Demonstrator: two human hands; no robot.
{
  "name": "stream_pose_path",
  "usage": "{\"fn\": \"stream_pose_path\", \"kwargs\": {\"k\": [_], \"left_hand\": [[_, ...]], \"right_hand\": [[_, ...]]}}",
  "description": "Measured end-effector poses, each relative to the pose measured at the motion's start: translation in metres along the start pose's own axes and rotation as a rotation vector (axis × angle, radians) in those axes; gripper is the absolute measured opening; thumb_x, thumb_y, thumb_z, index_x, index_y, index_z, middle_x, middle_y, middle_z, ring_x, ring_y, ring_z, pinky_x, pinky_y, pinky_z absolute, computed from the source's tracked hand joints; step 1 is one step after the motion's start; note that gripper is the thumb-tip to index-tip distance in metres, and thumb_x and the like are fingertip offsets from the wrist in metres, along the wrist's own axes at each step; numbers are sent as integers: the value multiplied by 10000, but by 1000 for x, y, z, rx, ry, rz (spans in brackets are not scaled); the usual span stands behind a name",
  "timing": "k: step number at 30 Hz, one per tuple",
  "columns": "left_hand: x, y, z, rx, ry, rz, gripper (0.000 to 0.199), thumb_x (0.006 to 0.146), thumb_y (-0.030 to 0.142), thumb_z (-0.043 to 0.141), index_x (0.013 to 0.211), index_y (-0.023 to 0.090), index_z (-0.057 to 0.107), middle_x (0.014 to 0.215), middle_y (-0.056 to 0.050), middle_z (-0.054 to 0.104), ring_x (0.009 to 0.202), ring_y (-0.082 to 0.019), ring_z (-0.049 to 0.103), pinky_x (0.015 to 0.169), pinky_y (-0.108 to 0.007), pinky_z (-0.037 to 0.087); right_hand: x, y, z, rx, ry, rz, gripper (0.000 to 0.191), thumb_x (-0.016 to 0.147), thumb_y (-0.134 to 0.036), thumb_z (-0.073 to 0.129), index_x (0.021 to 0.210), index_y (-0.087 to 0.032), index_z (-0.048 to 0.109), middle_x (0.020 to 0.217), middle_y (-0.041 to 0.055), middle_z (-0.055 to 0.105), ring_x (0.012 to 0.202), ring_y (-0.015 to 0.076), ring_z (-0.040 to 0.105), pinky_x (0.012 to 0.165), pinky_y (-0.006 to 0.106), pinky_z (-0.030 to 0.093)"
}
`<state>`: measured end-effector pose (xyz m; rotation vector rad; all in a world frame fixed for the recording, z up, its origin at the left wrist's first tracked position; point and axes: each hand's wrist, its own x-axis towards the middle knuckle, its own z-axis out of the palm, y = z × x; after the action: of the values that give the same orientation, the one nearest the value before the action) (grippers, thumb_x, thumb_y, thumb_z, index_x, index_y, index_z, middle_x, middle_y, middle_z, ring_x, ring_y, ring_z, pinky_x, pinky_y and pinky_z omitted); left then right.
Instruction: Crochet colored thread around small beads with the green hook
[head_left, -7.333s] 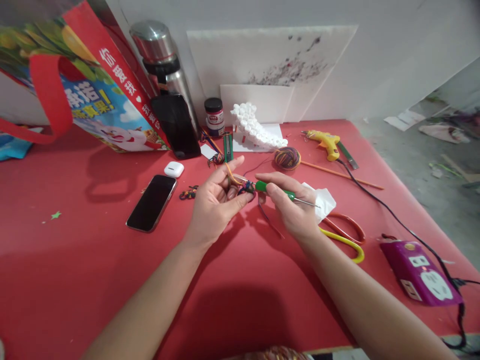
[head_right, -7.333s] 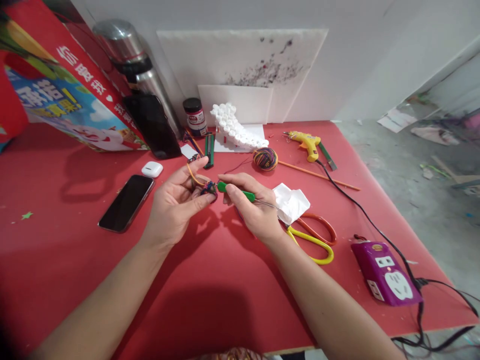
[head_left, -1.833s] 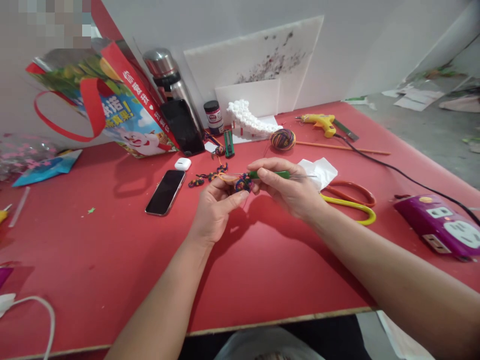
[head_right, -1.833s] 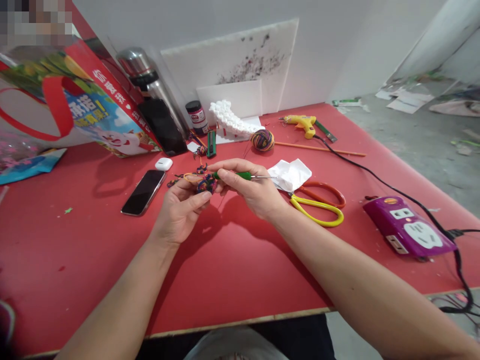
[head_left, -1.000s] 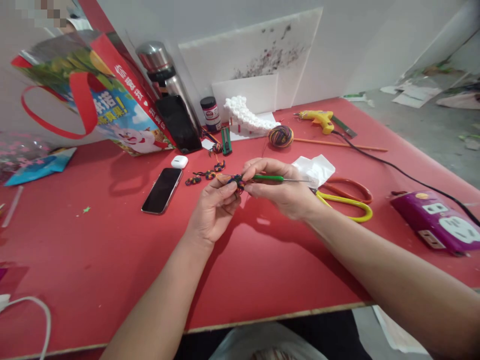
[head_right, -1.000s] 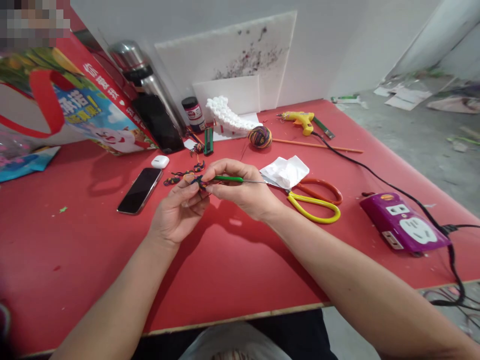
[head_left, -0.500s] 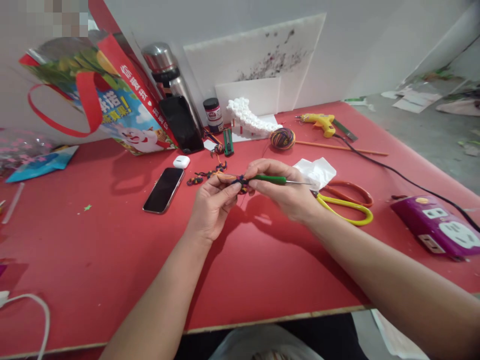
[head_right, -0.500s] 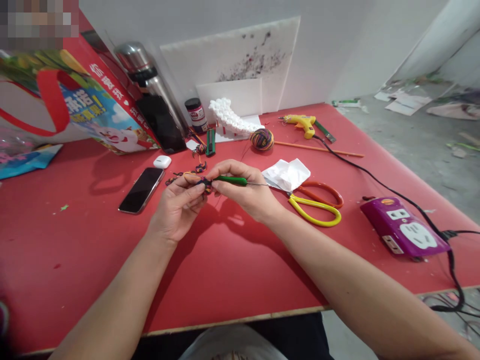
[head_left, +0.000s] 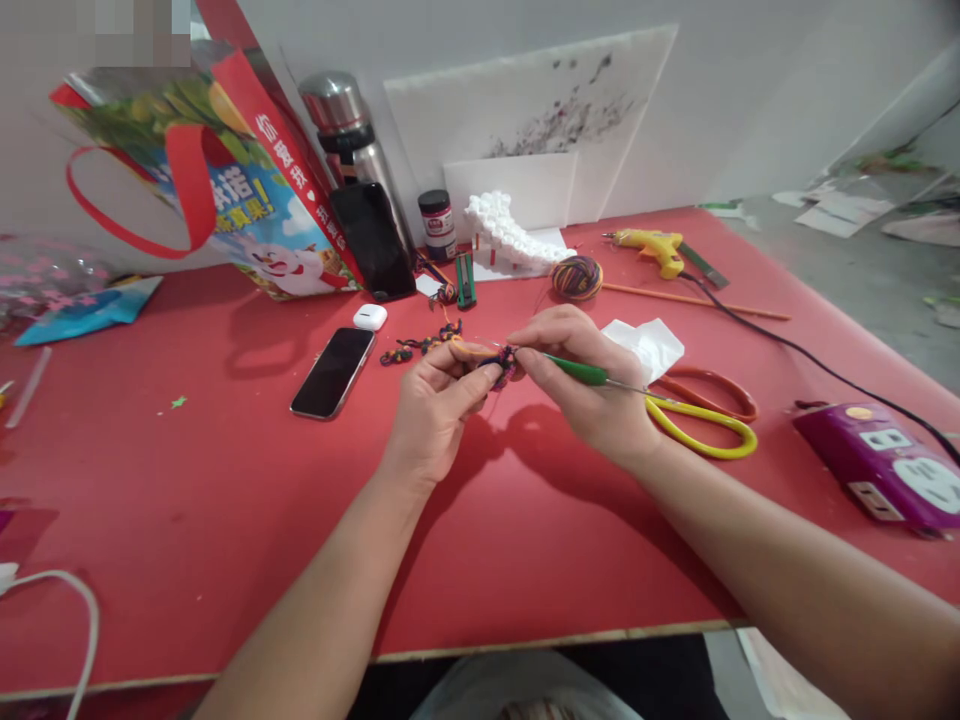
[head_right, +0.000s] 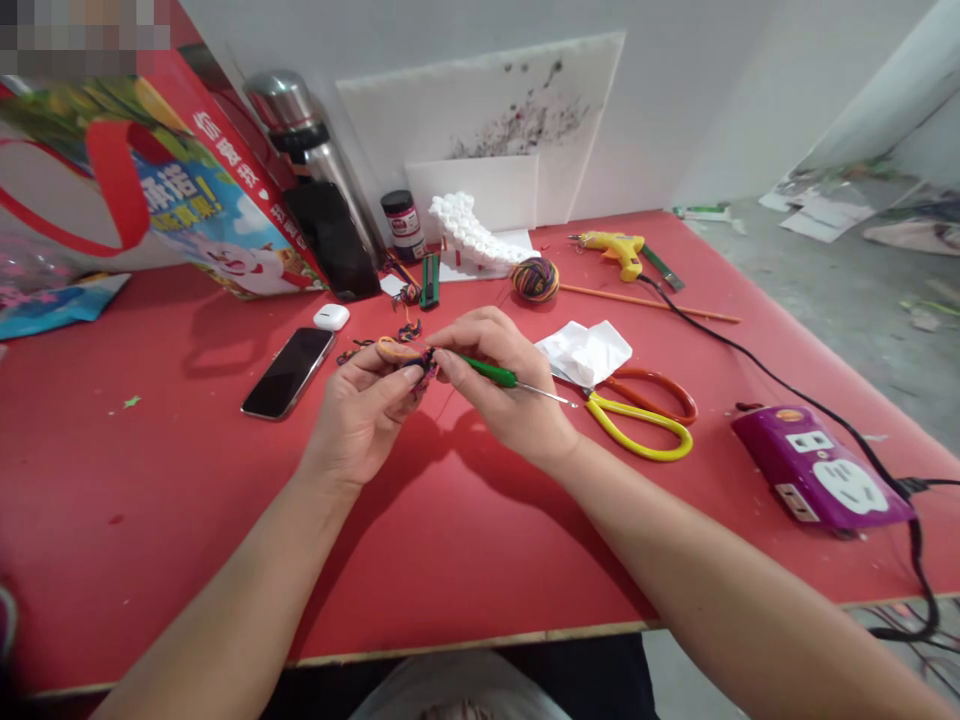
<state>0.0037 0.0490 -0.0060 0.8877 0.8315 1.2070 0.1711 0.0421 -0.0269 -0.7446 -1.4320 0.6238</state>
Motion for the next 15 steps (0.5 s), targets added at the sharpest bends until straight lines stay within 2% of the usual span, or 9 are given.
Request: {"fn": "stream_pose_path", "kwargs": {"k": [2,4,7,10,13,15], "left_hand": [[0,0,0,-17,4,-9,272,562,216,998,733,194,787,738,-1,743,632,-83,617,564,-187,433],[1,0,-1,-28,4,-7,269,568,209,997,736,193,788,716,8,722,584,-63,558,530,-180,389],[3,-3,-4,-4,-5,18,268,595,204,993,787,195,805,707,12,708,572,-63,535,516,-185,375],[3,-6,-5,22,-34,66,285,616,192,998,825,200,805,742,10,721,642,-88,606,589,-209,465],[2,-6,-5,33,-64,86,291,635,184,999,848,207,801,772,6,736,690,-110,649,659,-242,518],[1,-5,-4,35,-69,70,266,650,200,990,837,207,801,768,0,730,681,-115,639,640,-252,499]], "right_hand": [[-1,0,-3,-103,-44,-81,67,1008,-232,757,1060,-228,799,978,62,773,899,186,756,793,346,646],[-2,0,-4,-130,-91,-66,92,1027,-228,731,1099,-227,788,1000,66,797,909,187,764,822,356,653],[-5,0,-3,-24,-123,60,122,1057,-267,706,1149,-223,772,1072,67,823,904,167,781,845,341,673],[-7,-1,2,133,-130,176,194,1018,-342,778,1173,-227,769,1122,62,840,932,165,800,864,330,694],[-7,-2,4,226,-107,275,227,960,-392,845,1109,-230,790,1077,51,850,931,173,808,843,325,704],[-5,-3,4,256,-75,315,191,940,-374,863,1051,-231,801,999,35,844,874,161,797,814,314,700]]}}
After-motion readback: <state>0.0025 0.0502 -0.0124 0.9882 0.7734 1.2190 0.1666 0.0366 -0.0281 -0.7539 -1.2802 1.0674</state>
